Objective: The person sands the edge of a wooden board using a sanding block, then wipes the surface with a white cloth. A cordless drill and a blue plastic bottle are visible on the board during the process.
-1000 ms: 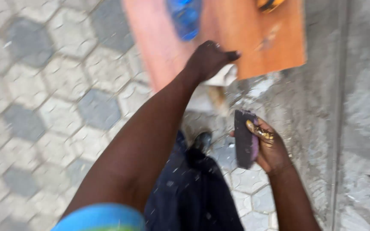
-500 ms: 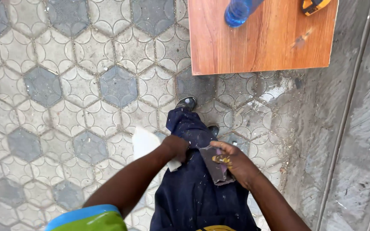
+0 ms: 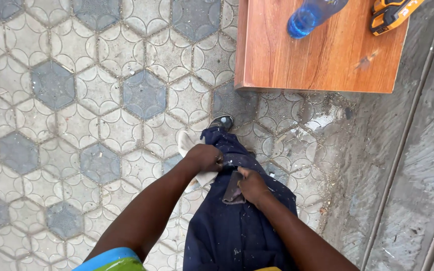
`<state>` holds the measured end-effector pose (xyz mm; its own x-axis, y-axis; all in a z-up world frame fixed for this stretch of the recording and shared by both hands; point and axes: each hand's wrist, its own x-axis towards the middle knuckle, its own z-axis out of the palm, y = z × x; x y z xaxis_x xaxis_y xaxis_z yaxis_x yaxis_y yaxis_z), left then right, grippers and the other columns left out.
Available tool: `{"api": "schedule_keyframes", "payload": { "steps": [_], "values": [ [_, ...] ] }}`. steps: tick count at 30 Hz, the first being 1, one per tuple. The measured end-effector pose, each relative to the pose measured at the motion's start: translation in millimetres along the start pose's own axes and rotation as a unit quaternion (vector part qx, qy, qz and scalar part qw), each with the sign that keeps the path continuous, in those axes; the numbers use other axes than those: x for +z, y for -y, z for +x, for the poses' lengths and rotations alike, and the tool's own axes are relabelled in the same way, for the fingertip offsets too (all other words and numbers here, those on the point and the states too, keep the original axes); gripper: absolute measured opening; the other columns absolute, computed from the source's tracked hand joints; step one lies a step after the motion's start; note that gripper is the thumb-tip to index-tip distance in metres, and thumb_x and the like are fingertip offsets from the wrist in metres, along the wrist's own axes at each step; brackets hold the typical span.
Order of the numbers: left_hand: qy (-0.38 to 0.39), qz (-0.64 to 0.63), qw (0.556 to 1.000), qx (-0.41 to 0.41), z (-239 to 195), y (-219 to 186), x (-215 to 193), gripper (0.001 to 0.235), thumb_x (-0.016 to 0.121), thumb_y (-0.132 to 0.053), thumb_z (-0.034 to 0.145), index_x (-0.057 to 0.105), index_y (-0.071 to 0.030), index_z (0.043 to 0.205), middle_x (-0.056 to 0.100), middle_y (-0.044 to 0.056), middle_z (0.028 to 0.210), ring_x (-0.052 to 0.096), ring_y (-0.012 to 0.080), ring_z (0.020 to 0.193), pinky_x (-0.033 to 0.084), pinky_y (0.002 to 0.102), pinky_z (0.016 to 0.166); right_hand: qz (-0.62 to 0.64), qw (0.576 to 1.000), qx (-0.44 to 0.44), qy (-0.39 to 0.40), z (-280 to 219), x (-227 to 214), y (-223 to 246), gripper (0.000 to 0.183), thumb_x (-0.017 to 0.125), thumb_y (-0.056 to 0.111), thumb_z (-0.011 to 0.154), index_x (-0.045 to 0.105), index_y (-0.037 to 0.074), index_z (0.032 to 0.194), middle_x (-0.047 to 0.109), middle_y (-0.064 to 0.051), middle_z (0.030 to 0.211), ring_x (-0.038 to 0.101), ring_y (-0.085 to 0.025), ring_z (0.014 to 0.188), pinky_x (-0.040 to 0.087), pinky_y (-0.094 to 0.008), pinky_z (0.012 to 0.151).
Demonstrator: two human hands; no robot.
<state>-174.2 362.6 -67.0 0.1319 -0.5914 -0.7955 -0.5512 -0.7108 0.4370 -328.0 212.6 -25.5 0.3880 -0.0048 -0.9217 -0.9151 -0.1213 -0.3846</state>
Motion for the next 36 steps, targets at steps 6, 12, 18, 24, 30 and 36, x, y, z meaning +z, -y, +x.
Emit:
{"api": "schedule_keyframes", "payload": {
  "steps": [6,12,18,24,30,36],
  "values": [
    [-0.017,0.012,1.000,-0.003,-16,-18,3,0.039,0.058,-0.047,0.093,0.077,-0.016,0.108,0.078,0.013,0.100,0.074,0.0337,0.103,0.059,0.051,0.091,-0.229,0.972,-0.033,-0.037,36,26,-22,0.068,0.055,0.051,0.100,0.053,0.001,0.146,0.049,-0.029,0.151,0.045,-0.041,0.144,0.034,-0.049,0.123],
    [-0.094,-0.092,0.987,-0.089,-20,-12,2,0.042,0.056,-0.051,0.097,0.060,-0.019,0.070,0.068,0.005,0.076,0.065,0.0297,0.077,0.041,0.045,0.061,-0.280,0.950,-0.135,-0.042,-18,9,14,0.033,0.050,0.031,0.100,0.065,0.009,0.081,0.070,-0.016,0.091,0.066,-0.039,0.087,0.045,-0.053,0.075],
    [-0.402,-0.436,0.796,-0.120,-35,-65,-78,0.054,0.069,-0.044,0.094,0.038,-0.019,0.058,0.040,0.001,0.055,0.038,0.0154,0.059,0.028,0.038,0.059,0.144,0.963,-0.229,-0.010,-66,-48,56,0.025,0.073,0.033,0.090,0.077,0.010,0.099,0.077,0.001,0.096,0.066,-0.009,0.088,0.049,-0.026,0.079],
    [-0.372,-0.584,0.715,-0.098,-14,-151,-142,0.038,0.064,-0.042,0.094,0.071,-0.016,0.066,0.057,-0.002,0.054,0.048,0.0098,0.054,0.037,0.034,0.055,0.362,0.887,-0.241,-0.152,-54,-72,71,0.065,0.083,0.010,0.075,0.063,0.004,0.137,0.075,-0.010,0.118,0.068,-0.016,0.101,0.056,-0.030,0.087],
    [-0.224,-0.714,0.663,-0.018,11,-196,-163,0.025,0.068,-0.029,0.097,0.072,-0.006,0.085,0.069,0.007,0.073,0.066,0.0128,0.066,0.056,0.023,0.056,0.132,0.810,-0.301,-0.486,-82,-138,76,0.020,0.061,0.012,0.103,0.074,-0.003,0.107,0.062,-0.015,0.104,0.060,-0.025,0.105,0.044,-0.043,0.105],
    [-0.174,-0.657,0.732,0.052,67,-202,-170,0.024,0.068,-0.025,0.094,0.074,-0.002,0.094,0.070,0.012,0.076,0.072,0.0168,0.062,0.059,0.023,0.051,0.454,0.695,-0.214,-0.516,-61,-219,25,0.030,0.050,0.026,0.112,0.063,-0.001,0.113,0.063,-0.012,0.100,0.063,-0.019,0.094,0.056,-0.038,0.088]
  ]
}}
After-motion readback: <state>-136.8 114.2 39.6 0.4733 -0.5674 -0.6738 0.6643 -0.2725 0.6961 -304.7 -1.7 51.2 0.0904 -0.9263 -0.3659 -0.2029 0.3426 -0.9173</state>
